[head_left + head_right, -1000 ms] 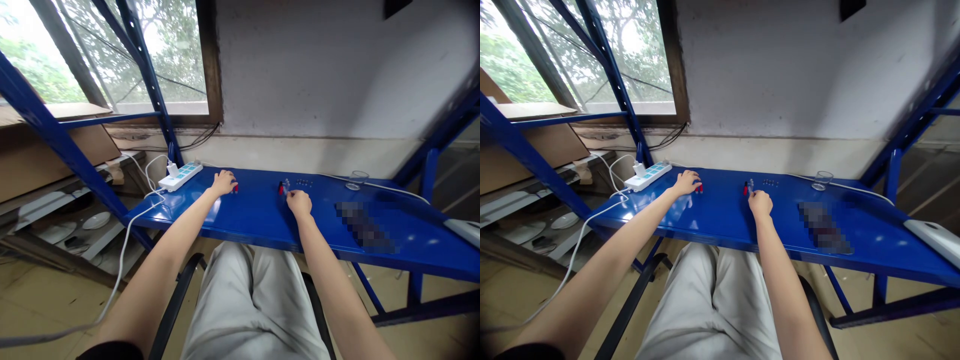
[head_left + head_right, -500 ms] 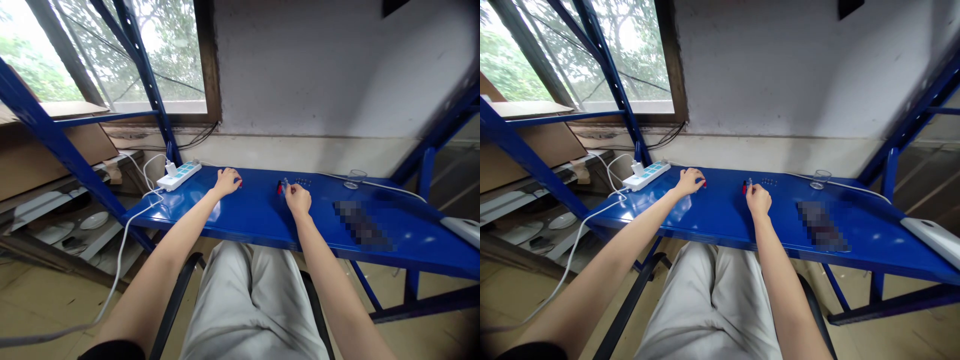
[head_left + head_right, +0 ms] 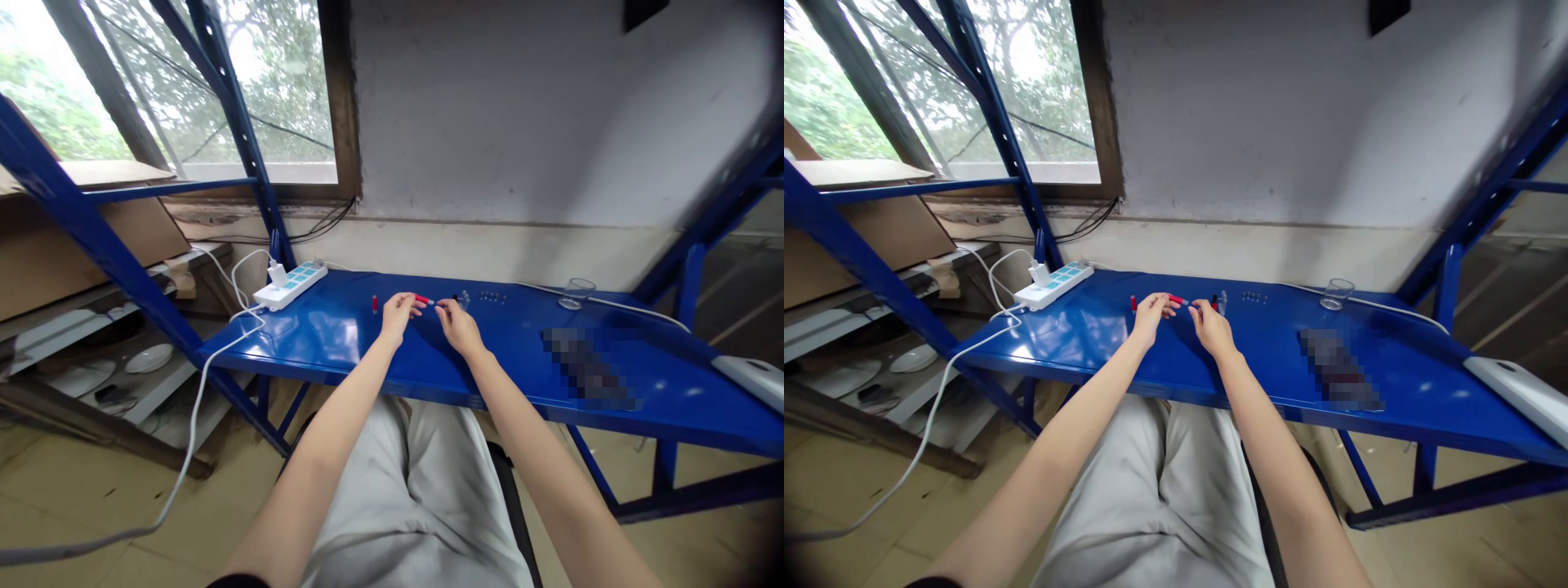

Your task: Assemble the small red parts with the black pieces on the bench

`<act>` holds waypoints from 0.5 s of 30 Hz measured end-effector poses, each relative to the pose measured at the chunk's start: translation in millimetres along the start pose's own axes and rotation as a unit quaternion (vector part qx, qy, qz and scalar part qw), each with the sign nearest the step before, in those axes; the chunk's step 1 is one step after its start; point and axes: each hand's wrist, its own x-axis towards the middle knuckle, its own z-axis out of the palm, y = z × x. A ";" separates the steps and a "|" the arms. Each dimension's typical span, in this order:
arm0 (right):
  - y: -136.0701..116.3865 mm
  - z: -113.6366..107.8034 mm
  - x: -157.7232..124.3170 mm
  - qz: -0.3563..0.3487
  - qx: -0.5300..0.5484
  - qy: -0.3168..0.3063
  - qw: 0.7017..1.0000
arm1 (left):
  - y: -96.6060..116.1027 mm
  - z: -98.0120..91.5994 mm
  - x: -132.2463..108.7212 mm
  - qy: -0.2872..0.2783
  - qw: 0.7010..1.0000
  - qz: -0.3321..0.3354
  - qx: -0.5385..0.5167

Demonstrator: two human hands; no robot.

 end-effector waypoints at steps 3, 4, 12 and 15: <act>-0.8 1.1 0.7 0.010 -0.011 -0.021 1.000 | -4.4 -4.8 -4.2 -0.023 0.999 -0.040 -0.010; -1.2 1.3 0.6 0.012 -0.016 -0.025 0.999 | -4.5 -6.3 -5.3 -0.033 0.998 -0.052 -0.009; -1.5 2.0 -1.3 -0.003 -0.048 -0.030 0.998 | -3.8 -9.8 -10.2 -0.092 0.989 -0.110 -0.020; -0.2 3.2 -0.9 -0.001 -0.055 -0.029 0.998 | -4.3 -9.5 -10.9 -0.094 0.989 -0.113 -0.015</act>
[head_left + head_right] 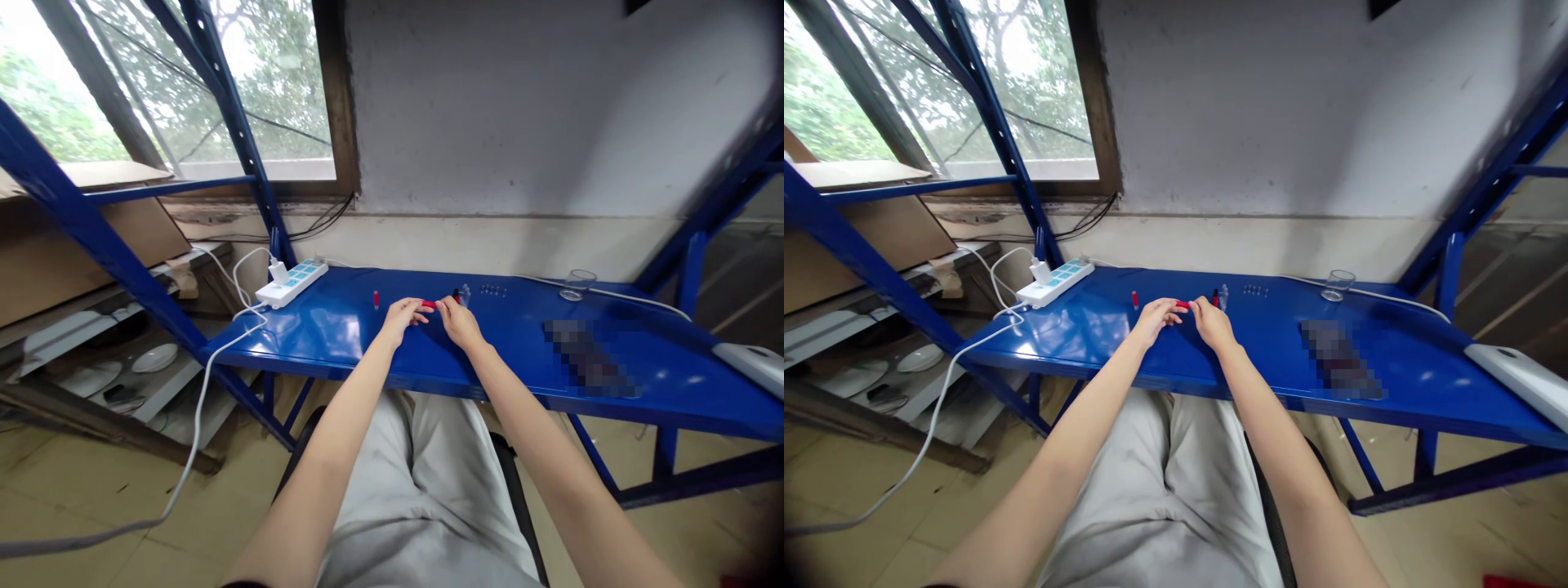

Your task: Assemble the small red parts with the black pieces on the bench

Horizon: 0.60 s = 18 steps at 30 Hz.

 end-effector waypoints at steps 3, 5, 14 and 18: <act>0.8 1.1 0.7 0.002 -0.002 0.008 1.000 | 0.5 0.8 -0.8 0.004 1.000 0.002 0.006; 1.0 1.4 1.0 0.001 0.002 0.015 1.000 | 0.5 1.4 -1.1 0.006 1.000 0.005 0.005; 0.3 -1.0 0.4 0.013 0.036 0.047 0.998 | -1.0 -0.4 2.3 0.037 0.998 0.019 -0.046; 0.1 -1.8 0.0 0.014 0.052 0.040 0.998 | -1.0 -2.1 3.6 0.066 0.996 0.013 -0.065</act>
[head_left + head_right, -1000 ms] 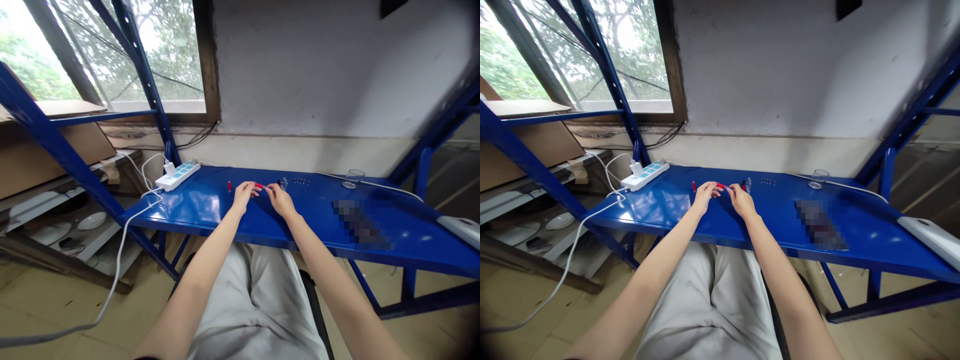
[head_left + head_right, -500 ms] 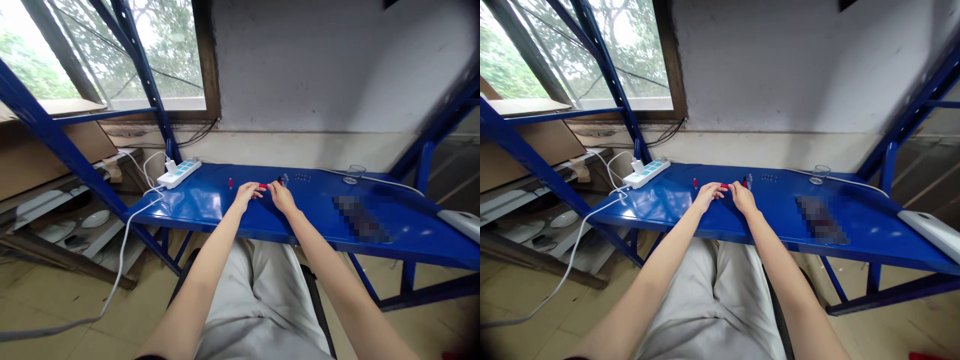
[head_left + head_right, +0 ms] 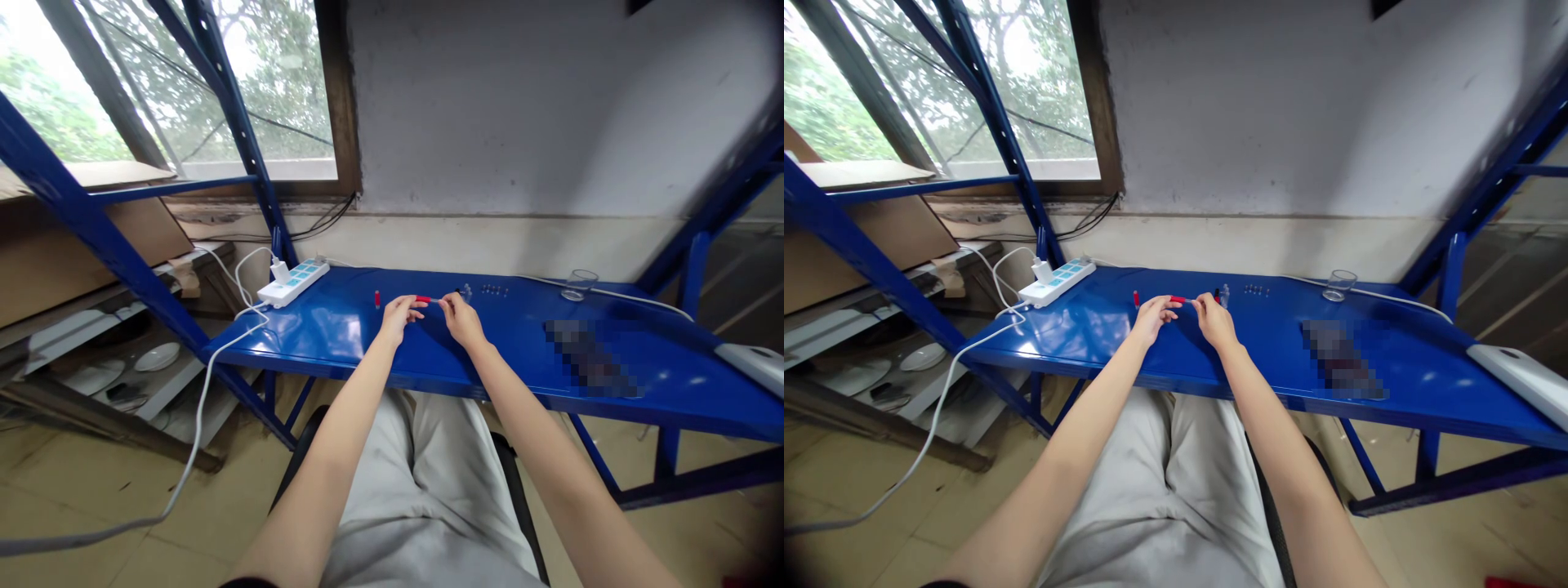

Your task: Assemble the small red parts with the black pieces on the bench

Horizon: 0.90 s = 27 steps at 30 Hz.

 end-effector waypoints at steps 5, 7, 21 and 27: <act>0.0 1.1 -0.5 -0.014 0.025 -0.017 0.999 | -2.0 -1.8 1.8 0.011 1.000 -0.002 0.000; 0.4 1.8 -0.7 -0.026 0.029 -0.017 0.999 | -2.1 -2.1 1.9 0.010 1.000 -0.002 0.003; 3.5 5.6 -0.6 -0.057 0.028 0.005 0.998 | 0.5 2.6 -4.5 -0.054 0.996 0.042 0.062; 2.5 4.4 -1.1 -0.072 0.019 0.009 0.997 | -0.3 2.6 -3.0 -0.004 0.997 0.057 0.058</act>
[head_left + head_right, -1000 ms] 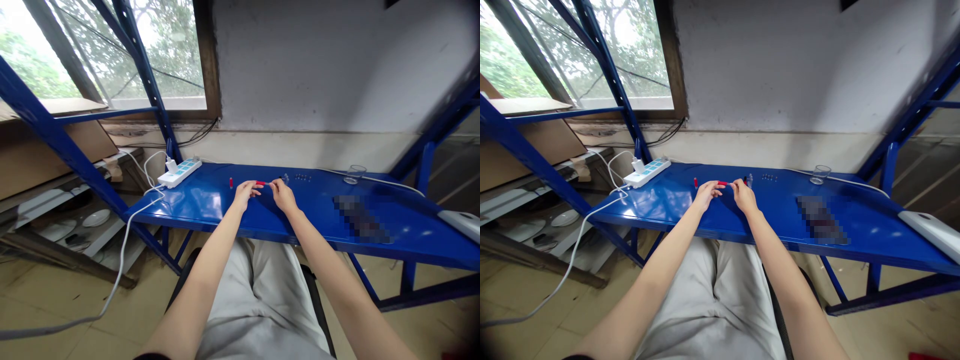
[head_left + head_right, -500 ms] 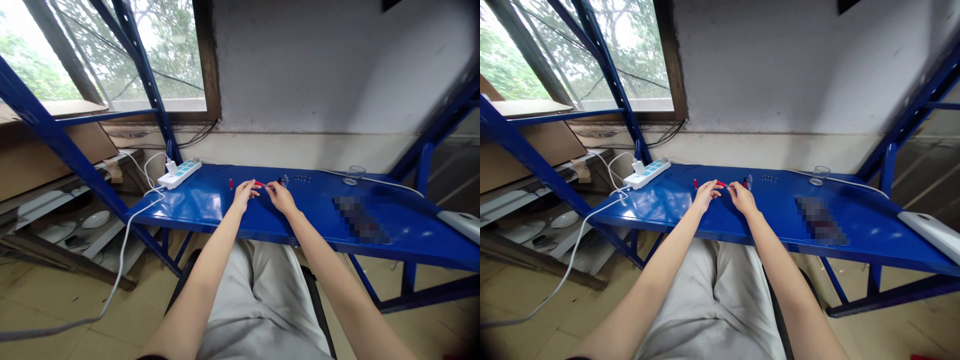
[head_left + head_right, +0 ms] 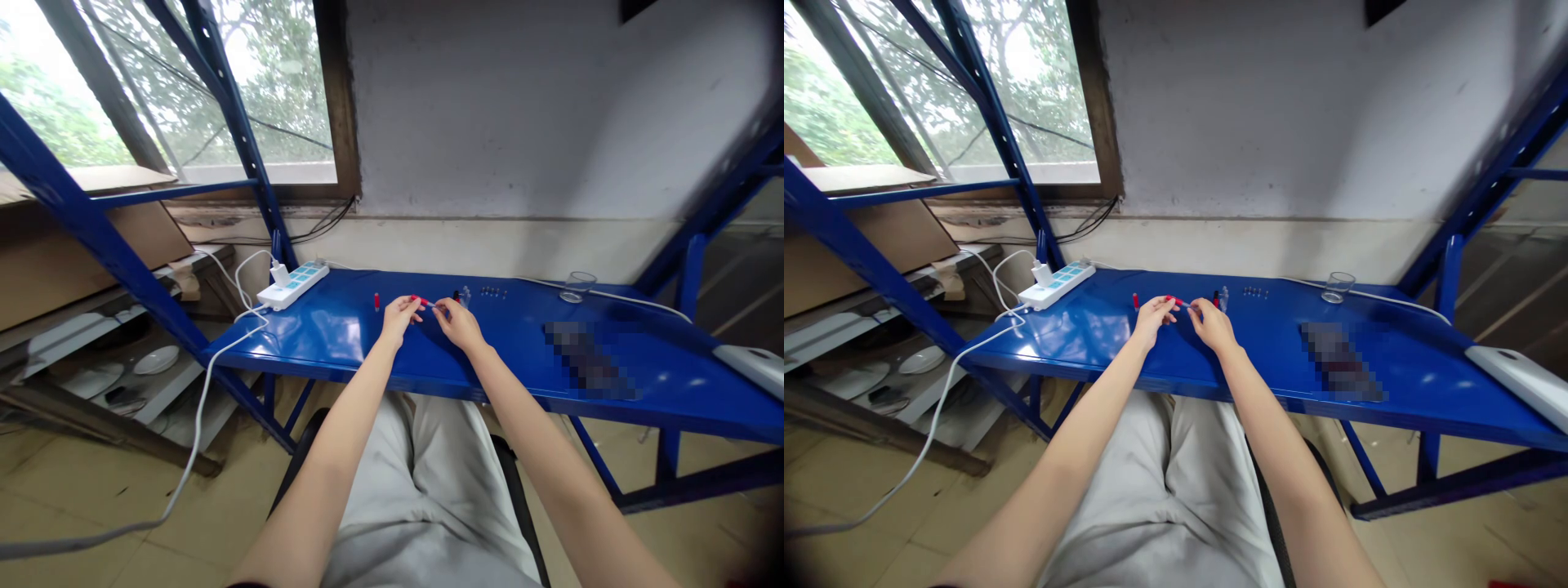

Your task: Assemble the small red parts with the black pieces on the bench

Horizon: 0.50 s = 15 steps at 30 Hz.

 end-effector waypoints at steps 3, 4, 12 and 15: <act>-0.2 -0.7 0.0 -0.023 -0.004 0.015 1.000 | -0.2 -0.1 2.0 0.035 0.999 0.026 0.011; 0.1 -0.9 0.1 -0.029 -0.005 0.018 0.999 | 0.1 -0.2 2.5 0.046 0.998 0.035 0.015; 11.6 -3.4 4.1 -0.002 0.035 0.032 0.999 | 2.3 -0.2 2.3 0.086 0.994 0.057 0.027; 17.1 -5.9 4.2 0.035 0.063 0.030 0.997 | 1.4 -0.1 2.2 0.074 0.994 0.060 0.047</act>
